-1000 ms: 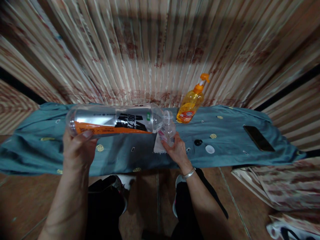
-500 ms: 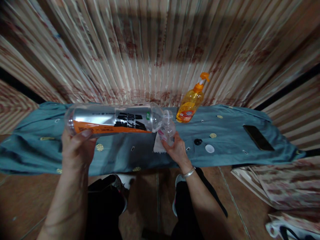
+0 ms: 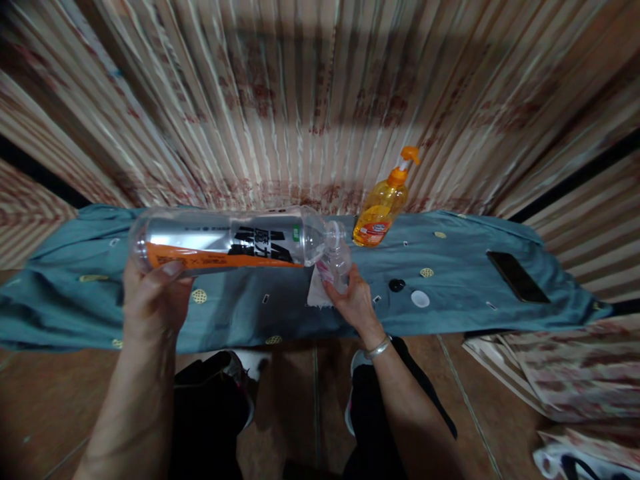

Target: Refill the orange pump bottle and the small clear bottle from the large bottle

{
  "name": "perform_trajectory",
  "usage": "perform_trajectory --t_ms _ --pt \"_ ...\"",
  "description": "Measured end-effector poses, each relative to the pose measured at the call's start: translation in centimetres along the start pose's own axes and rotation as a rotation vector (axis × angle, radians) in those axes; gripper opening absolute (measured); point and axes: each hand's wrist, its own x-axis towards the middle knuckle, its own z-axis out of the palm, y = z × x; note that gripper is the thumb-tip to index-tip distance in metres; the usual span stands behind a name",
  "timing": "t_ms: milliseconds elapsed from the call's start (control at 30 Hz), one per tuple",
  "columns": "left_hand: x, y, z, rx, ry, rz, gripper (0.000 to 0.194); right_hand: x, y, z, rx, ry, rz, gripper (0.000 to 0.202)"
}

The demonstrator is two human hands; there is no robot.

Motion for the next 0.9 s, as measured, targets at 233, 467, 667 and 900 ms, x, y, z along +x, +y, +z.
perform_trajectory --t_ms 233,467,667,900 --pt "0.05 0.25 0.22 -0.043 0.064 -0.060 0.078 -0.10 0.08 0.12 -0.018 0.006 0.025 0.054" --pt "0.07 0.62 0.65 -0.083 0.119 -0.093 0.081 -0.07 0.04 0.12 -0.010 0.008 0.014 0.055" --pt "0.13 0.66 0.59 -0.085 0.119 -0.079 0.077 -0.08 0.17 0.20 -0.019 0.012 0.012 0.056" --pt "0.04 0.61 0.45 -0.068 0.101 -0.068 0.074 -0.08 0.29 0.20 -0.033 0.008 0.005 0.055"
